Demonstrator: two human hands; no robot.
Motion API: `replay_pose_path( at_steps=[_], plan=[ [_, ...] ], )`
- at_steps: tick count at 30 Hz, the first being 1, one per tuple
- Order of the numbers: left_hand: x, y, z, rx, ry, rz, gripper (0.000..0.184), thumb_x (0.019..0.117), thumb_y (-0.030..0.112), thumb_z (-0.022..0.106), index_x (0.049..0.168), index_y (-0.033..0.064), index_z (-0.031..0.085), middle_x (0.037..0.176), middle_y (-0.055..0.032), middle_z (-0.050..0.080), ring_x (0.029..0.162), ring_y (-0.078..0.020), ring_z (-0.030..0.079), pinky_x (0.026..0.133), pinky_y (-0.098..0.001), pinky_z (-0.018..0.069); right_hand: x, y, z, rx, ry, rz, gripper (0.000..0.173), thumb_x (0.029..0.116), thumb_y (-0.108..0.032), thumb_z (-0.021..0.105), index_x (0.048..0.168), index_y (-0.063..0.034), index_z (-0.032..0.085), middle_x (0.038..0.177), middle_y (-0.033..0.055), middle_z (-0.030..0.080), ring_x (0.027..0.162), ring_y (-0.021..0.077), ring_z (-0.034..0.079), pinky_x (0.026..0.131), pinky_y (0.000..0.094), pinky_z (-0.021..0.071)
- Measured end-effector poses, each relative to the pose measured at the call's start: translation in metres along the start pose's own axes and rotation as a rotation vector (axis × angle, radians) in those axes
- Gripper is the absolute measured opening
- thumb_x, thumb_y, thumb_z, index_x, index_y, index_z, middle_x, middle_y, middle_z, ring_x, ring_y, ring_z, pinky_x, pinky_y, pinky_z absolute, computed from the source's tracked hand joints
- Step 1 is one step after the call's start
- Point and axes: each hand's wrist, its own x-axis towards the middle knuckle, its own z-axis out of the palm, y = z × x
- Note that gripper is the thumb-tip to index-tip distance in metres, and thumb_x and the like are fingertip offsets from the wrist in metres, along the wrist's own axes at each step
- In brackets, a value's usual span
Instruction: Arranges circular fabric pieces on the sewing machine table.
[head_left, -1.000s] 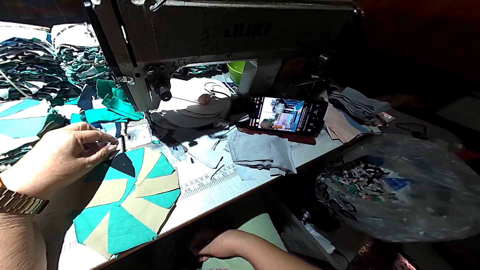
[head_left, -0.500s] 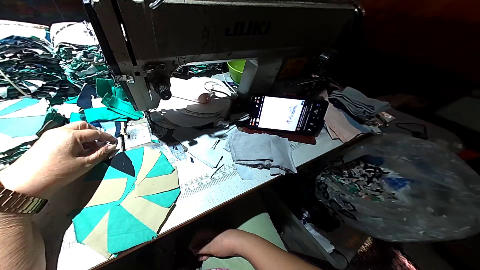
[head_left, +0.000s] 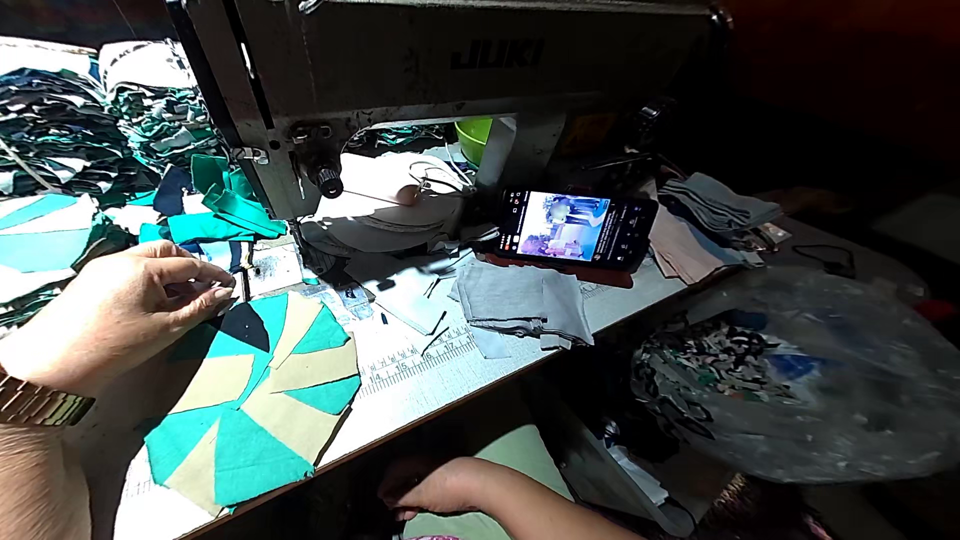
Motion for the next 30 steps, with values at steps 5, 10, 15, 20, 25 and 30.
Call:
replay_pose_path(
  at_steps=[5, 10, 15, 20, 25, 30],
  plan=[
    [0.0, 0.003, 0.0, -0.004, -0.003, -0.005, 0.021, 0.0944, 0.026, 0.07, 0.107, 0.0102, 0.076, 0.099, -0.0076, 0.063, 0.082, -0.0193, 0.065, 0.073, -0.0447, 0.0572, 0.001, 0.001, 0.0, -0.023, -0.005, -0.002, 0.035, 0.1078, -0.015, 0.051, 0.137, 0.0045, 0.055, 0.129, 0.0215, 0.062, 0.11, 0.023, 0.065, 0.099, 0.0392, 0.0518],
    [0.0, -0.002, 0.002, 0.01, 0.011, 0.017, 0.025, 0.0948, 0.032, 0.067, 0.107, 0.0114, 0.076, 0.1, -0.0074, 0.063, 0.083, -0.0185, 0.065, 0.073, -0.0442, 0.0581, 0.0, 0.0, 0.0, -0.014, -0.006, 0.003, 0.035, 0.1077, -0.015, 0.051, 0.137, 0.0045, 0.055, 0.129, 0.0212, 0.062, 0.11, 0.0226, 0.064, 0.099, 0.0388, 0.0515],
    [0.0, -0.002, 0.002, 0.014, 0.009, 0.022, 0.027, 0.0949, 0.034, 0.067, 0.107, 0.0117, 0.076, 0.099, -0.0066, 0.063, 0.082, -0.018, 0.064, 0.072, -0.0436, 0.0571, 0.0, 0.001, -0.001, -0.006, -0.005, 0.001, 0.035, 0.1077, -0.014, 0.052, 0.137, 0.0045, 0.055, 0.13, 0.0213, 0.061, 0.11, 0.0221, 0.064, 0.099, 0.0385, 0.0518],
    [0.001, 0.005, 0.0, -0.006, -0.005, -0.016, 0.022, 0.0941, 0.026, 0.071, 0.107, 0.0099, 0.076, 0.1, -0.0079, 0.063, 0.083, -0.0198, 0.065, 0.073, -0.0457, 0.0577, -0.001, 0.002, -0.002, 0.002, 0.0, 0.003, 0.035, 0.1073, -0.014, 0.053, 0.137, 0.0047, 0.055, 0.13, 0.0211, 0.061, 0.111, 0.0221, 0.064, 0.099, 0.038, 0.0517],
    [0.0, 0.005, 0.002, -0.034, 0.02, -0.017, 0.019, 0.0921, 0.021, 0.072, 0.105, 0.0091, 0.076, 0.098, -0.0072, 0.062, 0.081, -0.0181, 0.064, 0.072, -0.0421, 0.0567, 0.0, 0.001, -0.001, -0.04, -0.011, 0.019, 0.037, 0.1081, -0.017, 0.051, 0.139, 0.0036, 0.055, 0.13, 0.0225, 0.062, 0.113, 0.0252, 0.064, 0.101, 0.041, 0.0498],
    [0.003, 0.029, -0.001, -0.043, -0.035, -0.272, 0.017, 0.0936, 0.006, 0.073, 0.111, 0.0027, 0.074, 0.106, -0.0142, 0.065, 0.092, -0.0243, 0.065, 0.082, -0.0403, 0.0554, -0.007, -0.006, -0.001, -0.045, -0.007, 0.044, 0.037, 0.1088, -0.016, 0.049, 0.14, 0.0031, 0.055, 0.136, 0.023, 0.06, 0.121, 0.0283, 0.062, 0.106, 0.0437, 0.0473]
  ],
)
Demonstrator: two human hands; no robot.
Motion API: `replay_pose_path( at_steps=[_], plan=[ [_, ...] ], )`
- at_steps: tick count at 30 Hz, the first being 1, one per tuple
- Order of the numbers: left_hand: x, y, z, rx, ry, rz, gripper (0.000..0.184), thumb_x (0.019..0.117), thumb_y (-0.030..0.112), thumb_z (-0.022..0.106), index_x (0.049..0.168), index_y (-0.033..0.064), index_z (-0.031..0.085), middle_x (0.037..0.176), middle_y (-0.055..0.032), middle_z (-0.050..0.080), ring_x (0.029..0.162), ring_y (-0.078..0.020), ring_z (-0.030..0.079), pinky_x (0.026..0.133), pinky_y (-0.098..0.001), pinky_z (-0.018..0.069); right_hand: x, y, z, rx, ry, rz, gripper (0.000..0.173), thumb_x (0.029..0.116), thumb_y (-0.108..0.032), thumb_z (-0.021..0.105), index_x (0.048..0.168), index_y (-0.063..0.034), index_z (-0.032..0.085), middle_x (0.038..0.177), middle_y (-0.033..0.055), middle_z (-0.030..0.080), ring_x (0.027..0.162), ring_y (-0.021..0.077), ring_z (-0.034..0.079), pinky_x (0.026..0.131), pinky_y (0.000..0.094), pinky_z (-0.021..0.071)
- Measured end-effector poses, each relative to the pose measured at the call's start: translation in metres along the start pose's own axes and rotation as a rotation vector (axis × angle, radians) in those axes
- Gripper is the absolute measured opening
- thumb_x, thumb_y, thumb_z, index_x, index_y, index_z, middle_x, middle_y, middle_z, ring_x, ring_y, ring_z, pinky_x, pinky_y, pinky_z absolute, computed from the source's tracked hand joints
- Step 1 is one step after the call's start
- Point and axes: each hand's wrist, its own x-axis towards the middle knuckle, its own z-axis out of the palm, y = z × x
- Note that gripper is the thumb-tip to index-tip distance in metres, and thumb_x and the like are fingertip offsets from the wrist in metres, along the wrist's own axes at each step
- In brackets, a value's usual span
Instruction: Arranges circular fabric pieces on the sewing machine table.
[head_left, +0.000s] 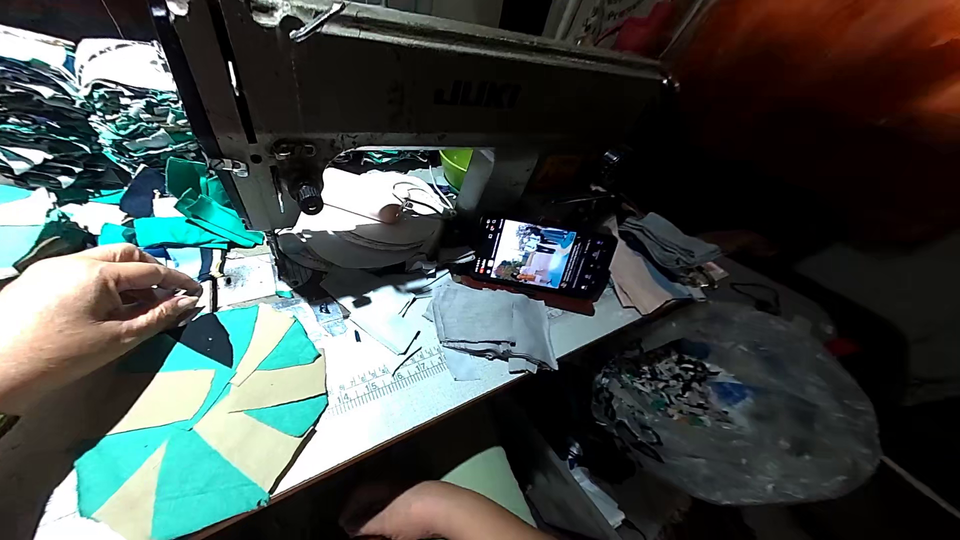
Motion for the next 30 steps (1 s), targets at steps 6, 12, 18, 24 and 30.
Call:
replay_pose_path(
  at_steps=[6, 12, 18, 24, 30],
  plan=[
    [0.003, -0.013, 0.008, 0.015, 0.037, 0.041, 0.016, 0.094, 0.007, 0.073, 0.108, 0.0007, 0.073, 0.105, -0.0166, 0.066, 0.094, -0.0281, 0.065, 0.084, -0.0452, 0.0537, 0.0, 0.001, 0.0, -0.013, -0.009, 0.001, 0.038, 0.109, -0.016, 0.049, 0.142, 0.0028, 0.054, 0.138, 0.0229, 0.059, 0.123, 0.0282, 0.061, 0.107, 0.0431, 0.0469],
    [0.002, -0.013, 0.007, 0.012, 0.059, 0.068, 0.015, 0.0919, 0.004, 0.074, 0.106, 0.0015, 0.074, 0.101, -0.0161, 0.065, 0.089, -0.0275, 0.064, 0.08, -0.0444, 0.0535, 0.006, 0.004, 0.001, 0.003, -0.01, -0.009, 0.038, 0.1087, -0.016, 0.05, 0.141, 0.0028, 0.054, 0.136, 0.0228, 0.06, 0.118, 0.0266, 0.063, 0.105, 0.0417, 0.0483],
    [0.002, -0.016, 0.006, 0.007, 0.046, 0.081, 0.016, 0.0911, 0.004, 0.075, 0.107, 0.0018, 0.074, 0.1, -0.0152, 0.064, 0.086, -0.026, 0.063, 0.077, -0.0441, 0.0535, 0.006, 0.003, 0.001, 0.003, 0.002, -0.004, 0.037, 0.1081, -0.015, 0.051, 0.139, 0.0033, 0.055, 0.133, 0.0222, 0.061, 0.116, 0.0258, 0.064, 0.103, 0.041, 0.0496],
    [0.004, -0.023, 0.008, 0.023, 0.063, 0.091, 0.014, 0.0903, 0.006, 0.076, 0.105, 0.0031, 0.075, 0.101, -0.0148, 0.064, 0.091, -0.0279, 0.063, 0.08, -0.0454, 0.053, 0.005, 0.003, 0.001, 0.029, -0.009, -0.016, 0.036, 0.1082, -0.015, 0.051, 0.139, 0.0035, 0.054, 0.134, 0.0218, 0.06, 0.115, 0.0241, 0.063, 0.102, 0.039, 0.0495],
    [0.003, -0.017, 0.006, 0.011, 0.049, 0.06, 0.017, 0.0911, 0.005, 0.076, 0.107, 0.0016, 0.074, 0.101, -0.016, 0.065, 0.09, -0.0272, 0.064, 0.081, -0.044, 0.0537, 0.003, 0.0, 0.001, 0.015, -0.003, -0.023, 0.037, 0.1084, -0.015, 0.05, 0.14, 0.0047, 0.054, 0.135, 0.0234, 0.06, 0.118, 0.0267, 0.063, 0.104, 0.0408, 0.0491]
  ],
)
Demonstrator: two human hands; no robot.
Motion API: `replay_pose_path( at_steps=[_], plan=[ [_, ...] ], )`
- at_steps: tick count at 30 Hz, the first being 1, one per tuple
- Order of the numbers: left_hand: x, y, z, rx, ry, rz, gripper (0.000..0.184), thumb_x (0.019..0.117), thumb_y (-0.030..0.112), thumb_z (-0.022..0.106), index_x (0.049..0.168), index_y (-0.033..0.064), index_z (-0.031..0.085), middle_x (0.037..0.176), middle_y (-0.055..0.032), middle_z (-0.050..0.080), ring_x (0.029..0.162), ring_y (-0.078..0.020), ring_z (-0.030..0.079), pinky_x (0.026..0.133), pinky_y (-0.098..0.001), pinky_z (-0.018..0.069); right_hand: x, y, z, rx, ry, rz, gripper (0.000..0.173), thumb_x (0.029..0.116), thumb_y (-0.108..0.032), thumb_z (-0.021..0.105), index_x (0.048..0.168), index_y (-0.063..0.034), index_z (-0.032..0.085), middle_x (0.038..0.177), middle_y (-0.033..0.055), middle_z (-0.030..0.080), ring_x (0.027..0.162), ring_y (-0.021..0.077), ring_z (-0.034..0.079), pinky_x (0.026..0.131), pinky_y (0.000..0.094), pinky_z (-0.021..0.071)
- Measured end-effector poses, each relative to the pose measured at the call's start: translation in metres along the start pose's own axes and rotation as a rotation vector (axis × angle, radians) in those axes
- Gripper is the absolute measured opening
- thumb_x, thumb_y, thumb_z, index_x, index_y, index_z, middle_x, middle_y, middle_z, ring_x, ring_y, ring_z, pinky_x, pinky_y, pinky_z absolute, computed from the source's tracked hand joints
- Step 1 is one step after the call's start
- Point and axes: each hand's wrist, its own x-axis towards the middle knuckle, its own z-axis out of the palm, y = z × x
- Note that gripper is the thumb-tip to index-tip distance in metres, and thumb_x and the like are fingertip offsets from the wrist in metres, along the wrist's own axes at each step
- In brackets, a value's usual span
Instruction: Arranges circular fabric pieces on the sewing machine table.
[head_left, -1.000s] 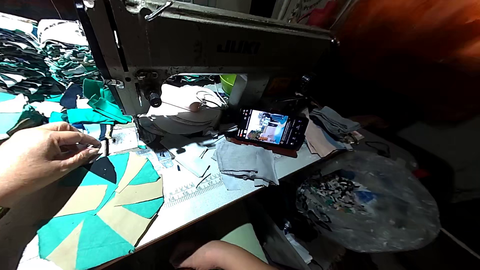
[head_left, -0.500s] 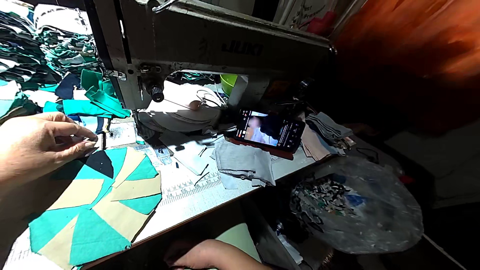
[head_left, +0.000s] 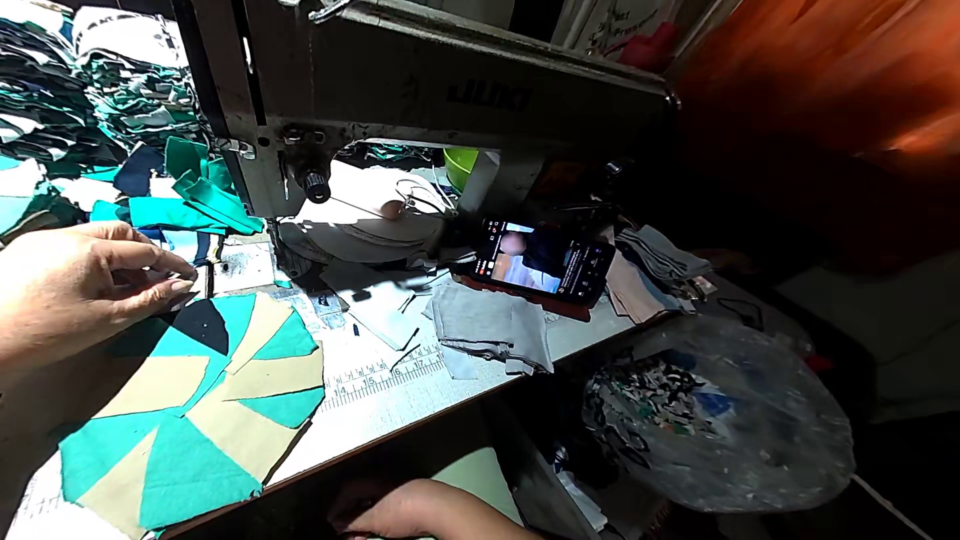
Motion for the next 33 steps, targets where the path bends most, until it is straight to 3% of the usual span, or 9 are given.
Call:
replay_pose_path(
  at_steps=[28, 33],
  plan=[
    [-0.0008, 0.0009, -0.0009, -0.005, -0.008, -0.012, 0.017, 0.0917, 0.005, 0.075, 0.109, 0.0017, 0.074, 0.1, -0.0151, 0.064, 0.085, -0.0249, 0.062, 0.076, -0.0401, 0.0535, 0.0029, 0.0048, -0.0001, 0.006, 0.003, -0.007, 0.037, 0.1083, -0.016, 0.051, 0.139, 0.0039, 0.054, 0.133, 0.0221, 0.061, 0.115, 0.0248, 0.064, 0.102, 0.04, 0.0502],
    [-0.0013, 0.0062, -0.0009, -0.002, -0.01, -0.042, 0.017, 0.0926, 0.005, 0.074, 0.109, 0.0019, 0.074, 0.102, -0.0156, 0.065, 0.088, -0.0258, 0.064, 0.08, -0.0414, 0.0545, 0.003, 0.0058, 0.0, 0.0, 0.008, -0.028, 0.035, 0.108, -0.014, 0.051, 0.137, 0.0053, 0.055, 0.131, 0.0225, 0.062, 0.114, 0.025, 0.065, 0.101, 0.0397, 0.0514]
  ],
)
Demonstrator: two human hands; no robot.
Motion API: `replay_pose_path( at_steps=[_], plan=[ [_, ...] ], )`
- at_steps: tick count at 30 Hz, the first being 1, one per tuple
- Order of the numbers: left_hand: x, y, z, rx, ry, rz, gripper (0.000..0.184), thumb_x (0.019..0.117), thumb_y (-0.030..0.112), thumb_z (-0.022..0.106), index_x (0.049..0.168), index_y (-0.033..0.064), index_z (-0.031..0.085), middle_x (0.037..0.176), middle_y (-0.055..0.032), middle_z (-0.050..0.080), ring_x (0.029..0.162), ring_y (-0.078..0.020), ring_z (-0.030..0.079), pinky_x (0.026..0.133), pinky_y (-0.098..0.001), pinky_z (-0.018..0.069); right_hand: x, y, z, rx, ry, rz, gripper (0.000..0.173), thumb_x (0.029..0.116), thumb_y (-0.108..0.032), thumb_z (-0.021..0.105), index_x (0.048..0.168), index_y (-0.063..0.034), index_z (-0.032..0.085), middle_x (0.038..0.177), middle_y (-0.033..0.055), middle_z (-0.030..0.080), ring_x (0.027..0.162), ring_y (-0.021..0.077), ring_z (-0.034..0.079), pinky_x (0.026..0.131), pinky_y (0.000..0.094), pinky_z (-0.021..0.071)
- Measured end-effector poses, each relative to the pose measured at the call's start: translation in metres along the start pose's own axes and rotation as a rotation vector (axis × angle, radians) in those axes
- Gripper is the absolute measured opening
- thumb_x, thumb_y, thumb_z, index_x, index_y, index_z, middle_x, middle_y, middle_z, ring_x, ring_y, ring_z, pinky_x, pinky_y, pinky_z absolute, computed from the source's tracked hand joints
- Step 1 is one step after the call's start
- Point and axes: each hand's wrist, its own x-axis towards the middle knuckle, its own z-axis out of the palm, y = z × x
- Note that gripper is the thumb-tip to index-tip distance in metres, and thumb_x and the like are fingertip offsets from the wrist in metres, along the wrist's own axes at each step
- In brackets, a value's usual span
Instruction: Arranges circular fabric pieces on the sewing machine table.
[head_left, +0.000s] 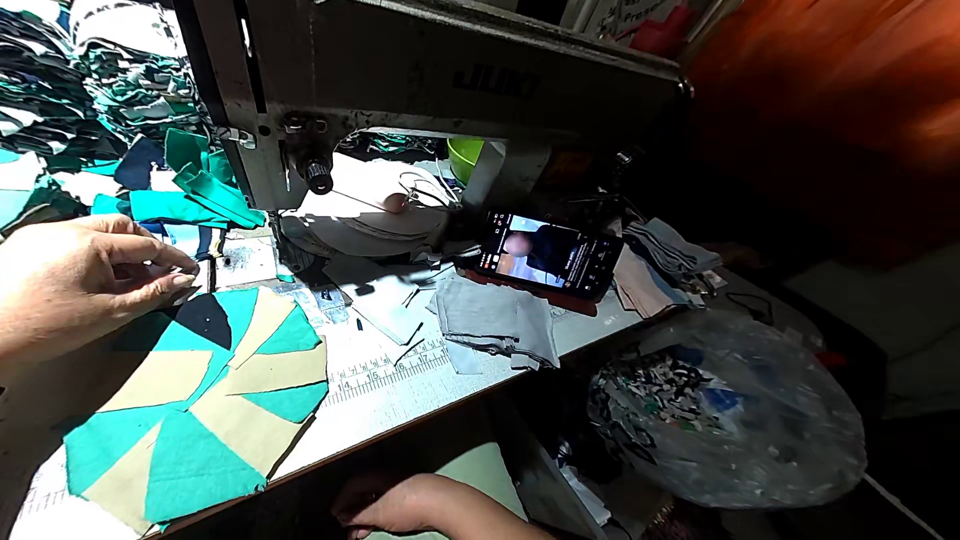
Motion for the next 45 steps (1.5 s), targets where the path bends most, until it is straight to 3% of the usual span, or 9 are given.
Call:
replay_pose_path(
  at_steps=[22, 45],
  plan=[
    [0.002, -0.01, 0.001, 0.028, 0.005, 0.03, 0.018, 0.0916, 0.008, 0.076, 0.109, 0.0022, 0.075, 0.101, -0.0151, 0.064, 0.086, -0.0253, 0.062, 0.076, -0.0415, 0.0531, 0.0, -0.001, -0.001, -0.025, 0.002, -0.002, 0.036, 0.1081, -0.017, 0.051, 0.136, 0.0044, 0.057, 0.128, 0.022, 0.063, 0.11, 0.0245, 0.066, 0.1, 0.0407, 0.0515],
    [0.0, -0.003, 0.0, 0.006, 0.002, -0.003, 0.018, 0.0926, 0.006, 0.074, 0.11, 0.0013, 0.074, 0.105, -0.0167, 0.064, 0.092, -0.0275, 0.063, 0.082, -0.0417, 0.0539, -0.002, -0.003, -0.001, -0.012, -0.01, 0.008, 0.036, 0.1084, -0.015, 0.051, 0.138, 0.0046, 0.054, 0.132, 0.0221, 0.061, 0.114, 0.0237, 0.064, 0.101, 0.0388, 0.051]
  ],
)
